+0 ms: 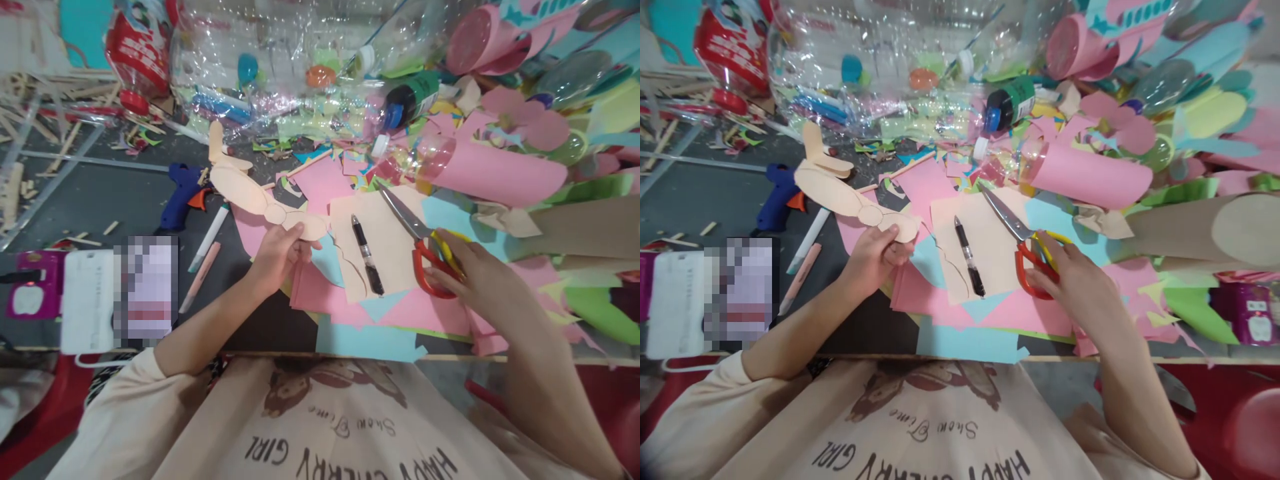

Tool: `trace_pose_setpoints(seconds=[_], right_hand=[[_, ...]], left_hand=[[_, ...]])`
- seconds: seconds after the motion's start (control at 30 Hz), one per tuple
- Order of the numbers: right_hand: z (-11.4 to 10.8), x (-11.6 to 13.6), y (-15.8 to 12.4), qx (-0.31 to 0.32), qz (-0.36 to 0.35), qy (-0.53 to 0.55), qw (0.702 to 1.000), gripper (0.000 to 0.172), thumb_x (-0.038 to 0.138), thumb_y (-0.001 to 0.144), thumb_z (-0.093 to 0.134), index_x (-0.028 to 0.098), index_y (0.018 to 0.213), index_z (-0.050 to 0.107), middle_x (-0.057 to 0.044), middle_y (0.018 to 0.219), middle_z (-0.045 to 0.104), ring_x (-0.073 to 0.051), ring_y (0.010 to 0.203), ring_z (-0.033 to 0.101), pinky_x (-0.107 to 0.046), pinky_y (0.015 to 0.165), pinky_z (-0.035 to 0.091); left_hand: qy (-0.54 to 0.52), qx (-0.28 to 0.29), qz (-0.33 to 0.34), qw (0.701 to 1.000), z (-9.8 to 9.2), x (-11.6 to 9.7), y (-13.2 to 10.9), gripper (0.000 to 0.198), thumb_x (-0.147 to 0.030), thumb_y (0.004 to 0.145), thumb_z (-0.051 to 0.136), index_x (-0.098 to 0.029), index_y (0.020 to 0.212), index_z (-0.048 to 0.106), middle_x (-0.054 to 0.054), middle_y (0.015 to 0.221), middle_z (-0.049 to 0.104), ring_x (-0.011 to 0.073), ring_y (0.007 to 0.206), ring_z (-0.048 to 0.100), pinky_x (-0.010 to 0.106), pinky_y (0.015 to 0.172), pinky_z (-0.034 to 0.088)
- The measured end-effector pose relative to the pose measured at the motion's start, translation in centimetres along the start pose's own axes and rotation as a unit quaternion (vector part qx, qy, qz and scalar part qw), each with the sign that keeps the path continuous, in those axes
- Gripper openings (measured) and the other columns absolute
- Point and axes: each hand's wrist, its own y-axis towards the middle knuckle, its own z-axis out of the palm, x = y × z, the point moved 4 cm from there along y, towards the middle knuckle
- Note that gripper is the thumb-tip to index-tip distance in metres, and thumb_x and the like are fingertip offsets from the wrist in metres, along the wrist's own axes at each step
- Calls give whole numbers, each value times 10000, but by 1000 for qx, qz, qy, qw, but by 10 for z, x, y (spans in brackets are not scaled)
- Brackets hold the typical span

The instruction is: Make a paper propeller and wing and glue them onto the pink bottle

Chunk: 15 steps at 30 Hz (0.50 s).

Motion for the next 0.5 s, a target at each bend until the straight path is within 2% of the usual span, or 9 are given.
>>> trace_pose_setpoints(seconds=[0.07, 0.13, 0.27, 0.33, 0.43, 0.47, 0.5], right_hand=[[0, 1, 7, 44, 37, -25, 998, 616, 511, 942, 431, 207, 1477, 402, -217, 1192, 661, -354, 928, 689, -394, 630, 487], [-4, 3, 14, 56, 56, -8, 997, 585, 517, 925, 469, 243, 1441, 454, -199, 1196, 675, -338, 938, 684, -389, 649, 481], [-11, -3, 21, 48, 87, 110, 989, 370, 419, 825, 611, 283, 1169, 629, -120, 922, 710, -260, 772, 633, -395, 691, 459], [-12, -10, 21, 42, 110, 248, 962, 282, 360, 748, 660, 280, 1018, 642, -90, 838, 683, -226, 696, 599, -392, 666, 464], [-11, -11, 15, 89, 141, 432, 886, 313, 415, 674, 721, 298, 941, 607, -56, 773, 636, -187, 566, 553, -360, 542, 464], [-12, -6, 12, 105, 132, 450, 877, 348, 452, 651, 744, 307, 933, 600, -46, 758, 622, -185, 543, 546, -352, 509, 460], [-14, 1, 8, 112, 104, 443, 883, 379, 481, 632, 767, 311, 923, 593, -47, 782, 626, -196, 570, 570, -352, 521, 482]], left_hand=[[3, -2, 11, 1000, 0, -1, 0, 321, -434, 729, 731, -150, 631, 618, -4, 494, 611, 82, 451, 541, 226, 513, 469], [10, -7, 8, 1000, 1, -1, -1, 294, -410, 693, 745, -152, 627, 620, -5, 489, 609, 96, 470, 565, 227, 517, 477], [20, -10, -5, 1000, 3, -2, -5, 263, -409, 699, 711, -153, 727, 656, 16, 613, 698, 105, 472, 580, 250, 542, 510], [29, -17, -5, 999, 4, -1, -6, 277, -432, 738, 665, -160, 694, 640, 33, 668, 725, 113, 499, 595, 268, 582, 532], [48, -10, -10, 999, 4, 3, -8, 347, -477, 777, 622, -161, 635, 628, 62, 736, 750, 126, 554, 622, 287, 642, 548], [56, -2, -12, 998, 4, 4, -8, 372, -500, 787, 613, -159, 641, 640, 70, 759, 756, 131, 574, 631, 293, 661, 550], [63, 6, -11, 998, 4, 6, -9, 398, -527, 793, 605, -156, 657, 657, 74, 775, 760, 138, 592, 639, 299, 674, 551]])
